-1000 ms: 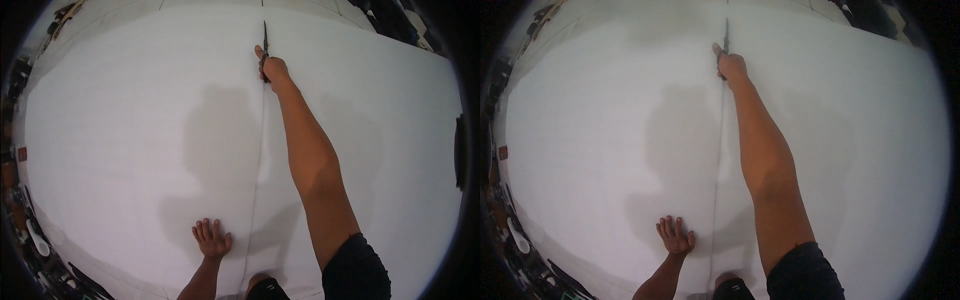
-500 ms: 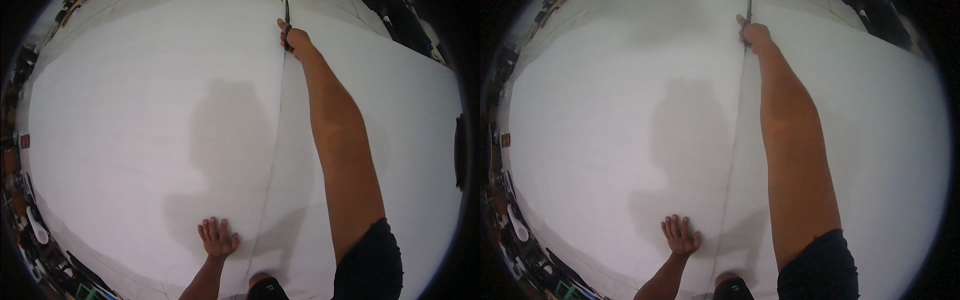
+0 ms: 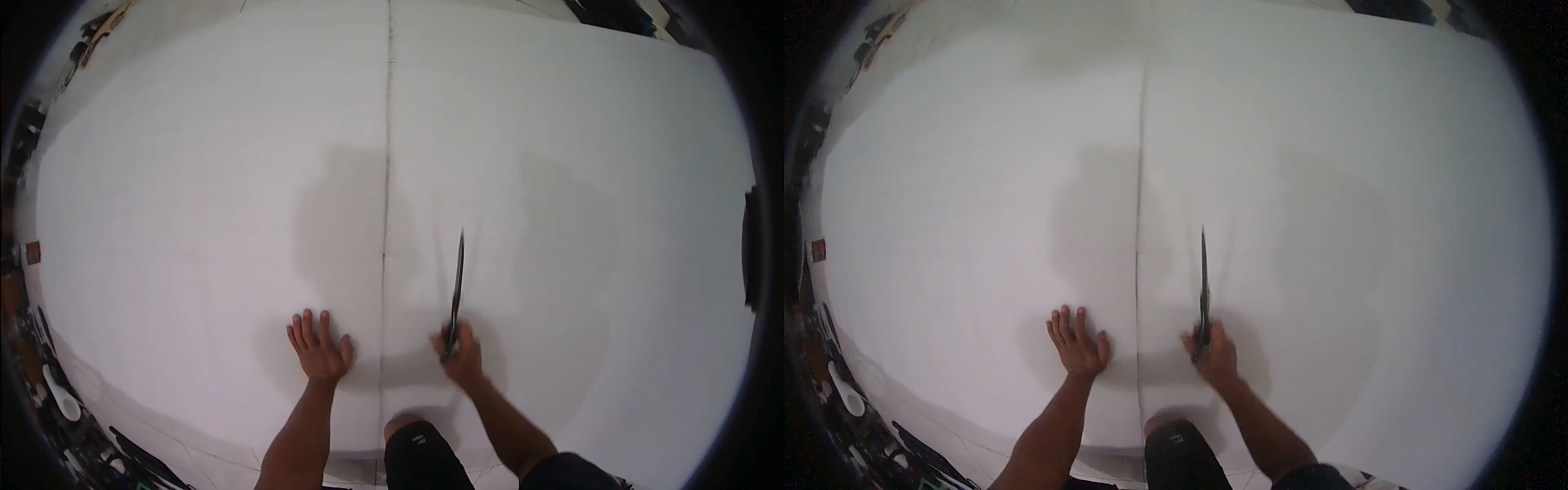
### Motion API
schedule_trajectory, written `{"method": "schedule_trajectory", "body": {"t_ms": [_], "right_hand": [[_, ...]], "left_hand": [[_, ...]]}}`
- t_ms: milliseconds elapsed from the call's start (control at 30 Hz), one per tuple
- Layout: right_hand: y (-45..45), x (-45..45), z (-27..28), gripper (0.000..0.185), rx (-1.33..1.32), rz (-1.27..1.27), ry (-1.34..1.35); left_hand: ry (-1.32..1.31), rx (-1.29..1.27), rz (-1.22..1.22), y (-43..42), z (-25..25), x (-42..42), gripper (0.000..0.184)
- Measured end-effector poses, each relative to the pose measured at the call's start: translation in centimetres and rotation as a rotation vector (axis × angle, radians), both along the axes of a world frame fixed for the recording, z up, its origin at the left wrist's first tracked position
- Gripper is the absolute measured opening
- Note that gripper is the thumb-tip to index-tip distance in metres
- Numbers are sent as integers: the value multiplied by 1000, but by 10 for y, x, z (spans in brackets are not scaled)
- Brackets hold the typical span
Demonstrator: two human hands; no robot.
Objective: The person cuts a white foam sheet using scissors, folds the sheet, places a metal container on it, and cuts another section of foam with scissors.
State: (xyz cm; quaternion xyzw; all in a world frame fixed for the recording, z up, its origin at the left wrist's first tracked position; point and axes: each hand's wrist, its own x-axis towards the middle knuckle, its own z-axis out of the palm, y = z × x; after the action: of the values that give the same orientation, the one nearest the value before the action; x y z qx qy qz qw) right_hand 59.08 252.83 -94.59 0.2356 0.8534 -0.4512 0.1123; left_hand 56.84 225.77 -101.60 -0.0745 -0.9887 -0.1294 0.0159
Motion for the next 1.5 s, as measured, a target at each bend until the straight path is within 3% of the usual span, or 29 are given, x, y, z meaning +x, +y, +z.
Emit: {"method": "schedule_trajectory", "body": {"t_ms": [133,200,267,333,367,400,467,567,667,733,833,967,1167,1267,1500], "right_hand": [[14,194,41,43,90,58,-372],[25,278,60,41,78,32,-434],[34,350,81,44,128,90,-600],[49,428,97,44,138,152,-684],[55,463,103,53,89,134,-663],[56,504,105,46,97,110,-614],[52,557,95,43,118,106,-540],[30,619,79,40,220,164,-476],[16,655,37,32,365,245,-422],[-5,657,25,23,429,264,-407],[-12,633,-10,27,471,352,-340],[-45,556,-13,28,502,518,-240],[-68,471,-25,30,532,627,-110],[-76,439,-30,31,534,660,-62],[-80,389,-44,33,570,678,-8]], "left_hand": [[-78,-36,-24,5,5,5,62],[-90,-67,-8,0,12,0,63],[-201,60,-19,-3,25,-3,65],[-124,29,-4,4,45,-4,62],[-88,4,38,7,57,0,59],[-52,4,29,10,70,9,59],[-279,294,62,9,92,31,50],[-85,465,-171,-5,133,104,35],[-151,406,-320,-28,171,193,32],[-159,263,-338,-64,186,246,31],[-55,217,-157,-126,198,291,28],[-22,37,92,-224,236,343,36],[123,258,240,-229,248,419,48],[84,140,273,-203,289,429,49],[56,95,330,-202,300,465,47]]}}
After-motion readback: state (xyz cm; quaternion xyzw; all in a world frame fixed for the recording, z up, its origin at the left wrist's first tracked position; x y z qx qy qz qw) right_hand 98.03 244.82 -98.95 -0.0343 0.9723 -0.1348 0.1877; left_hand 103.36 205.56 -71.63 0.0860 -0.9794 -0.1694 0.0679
